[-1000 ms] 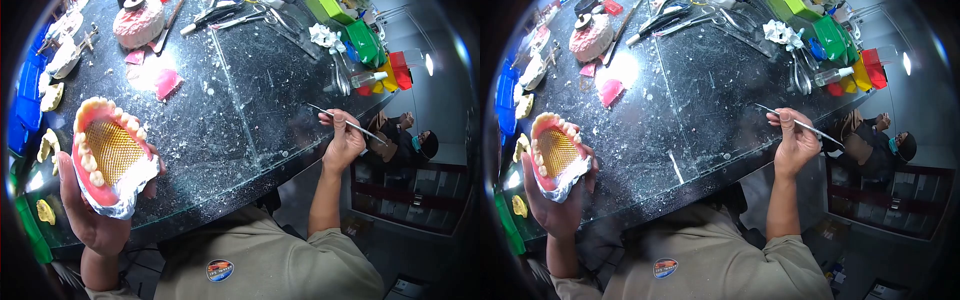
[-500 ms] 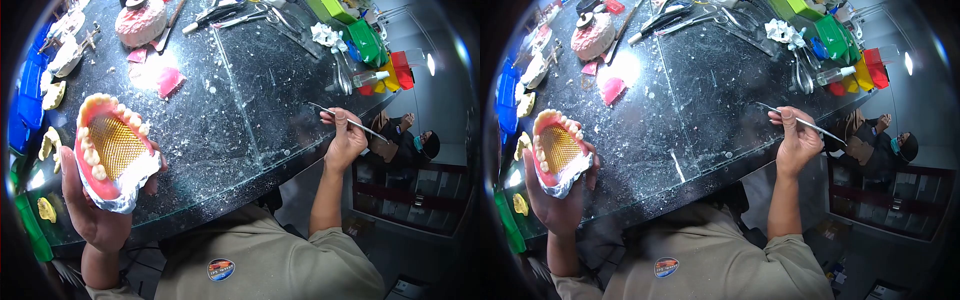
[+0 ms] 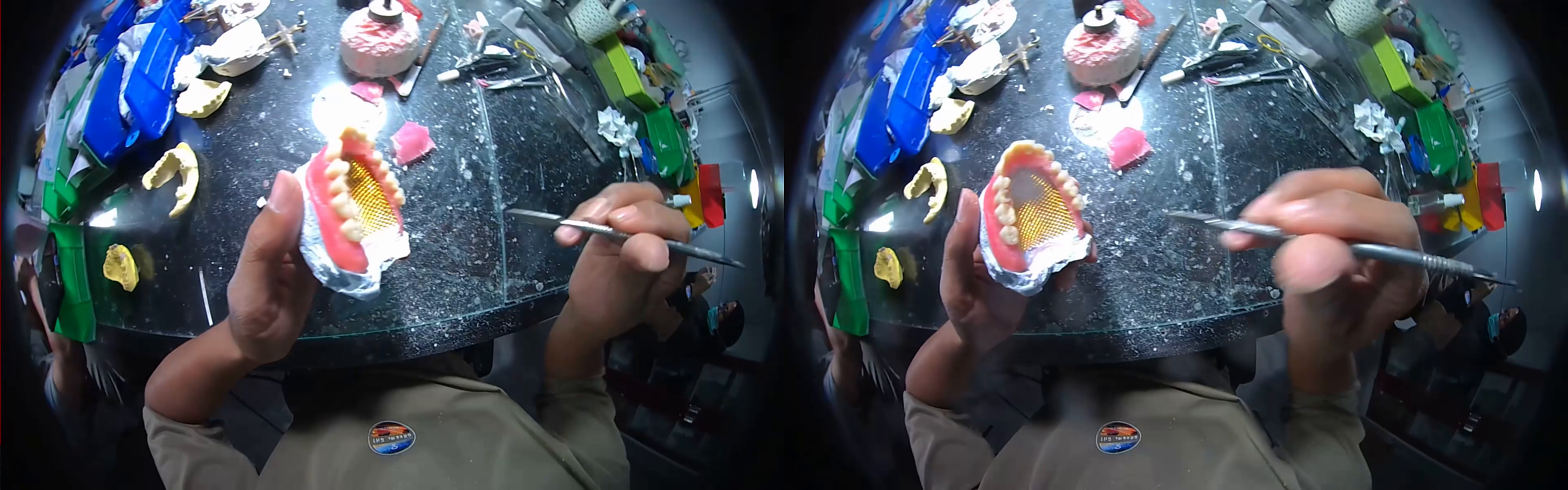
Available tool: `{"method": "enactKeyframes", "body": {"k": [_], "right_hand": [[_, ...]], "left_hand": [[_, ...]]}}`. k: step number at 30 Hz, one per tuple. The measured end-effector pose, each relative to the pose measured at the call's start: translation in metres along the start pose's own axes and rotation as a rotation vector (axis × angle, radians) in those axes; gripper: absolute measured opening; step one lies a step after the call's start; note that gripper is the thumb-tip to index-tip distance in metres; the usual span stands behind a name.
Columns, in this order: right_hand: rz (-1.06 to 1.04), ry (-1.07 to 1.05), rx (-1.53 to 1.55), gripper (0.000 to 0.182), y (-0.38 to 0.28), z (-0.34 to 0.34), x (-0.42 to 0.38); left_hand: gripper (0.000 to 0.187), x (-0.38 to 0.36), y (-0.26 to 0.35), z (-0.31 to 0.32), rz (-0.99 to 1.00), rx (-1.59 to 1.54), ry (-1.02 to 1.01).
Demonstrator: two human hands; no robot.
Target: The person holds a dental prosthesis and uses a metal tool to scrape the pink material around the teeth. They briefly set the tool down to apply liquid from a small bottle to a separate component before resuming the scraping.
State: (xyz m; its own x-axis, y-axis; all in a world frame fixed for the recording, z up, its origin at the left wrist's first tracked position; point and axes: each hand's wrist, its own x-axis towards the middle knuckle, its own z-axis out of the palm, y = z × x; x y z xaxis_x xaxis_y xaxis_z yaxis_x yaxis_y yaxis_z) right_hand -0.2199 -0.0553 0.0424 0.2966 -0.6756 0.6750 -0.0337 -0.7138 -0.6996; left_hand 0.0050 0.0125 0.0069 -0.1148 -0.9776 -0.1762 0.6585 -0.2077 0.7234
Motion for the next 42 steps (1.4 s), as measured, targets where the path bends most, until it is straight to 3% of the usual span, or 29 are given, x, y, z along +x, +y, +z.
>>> {"method": "enactKeyframes", "body": {"k": [3, 6, 10, 22, 42], "right_hand": [[-0.034, -0.086, -0.006, 0.037, -0.001, 0.025, 0.011], [-0.015, -0.129, -0.045, 0.041, -0.001, 0.042, 0.012], [-0.011, -0.158, -0.043, 0.043, 0.007, 0.044, 0.007], [-0.023, -0.24, -0.048, 0.043, 0.011, 0.042, 0.008], [-0.009, -0.208, -0.038, 0.044, 0.011, 0.044, 0.005]], "left_hand": [[0.06, 0.0, 0.006, -0.002, -0.039, -0.01, -0.05], [0.062, 0.001, 0.005, 0.008, -0.052, 0.025, 0.13], [0.061, 0.001, 0.013, 0.004, -0.098, 0.176, -0.008], [0.06, 0.004, 0.008, 0.006, 0.01, 0.123, -0.041], [0.061, 0.002, 0.012, 0.007, -0.021, 0.138, -0.035]]}}
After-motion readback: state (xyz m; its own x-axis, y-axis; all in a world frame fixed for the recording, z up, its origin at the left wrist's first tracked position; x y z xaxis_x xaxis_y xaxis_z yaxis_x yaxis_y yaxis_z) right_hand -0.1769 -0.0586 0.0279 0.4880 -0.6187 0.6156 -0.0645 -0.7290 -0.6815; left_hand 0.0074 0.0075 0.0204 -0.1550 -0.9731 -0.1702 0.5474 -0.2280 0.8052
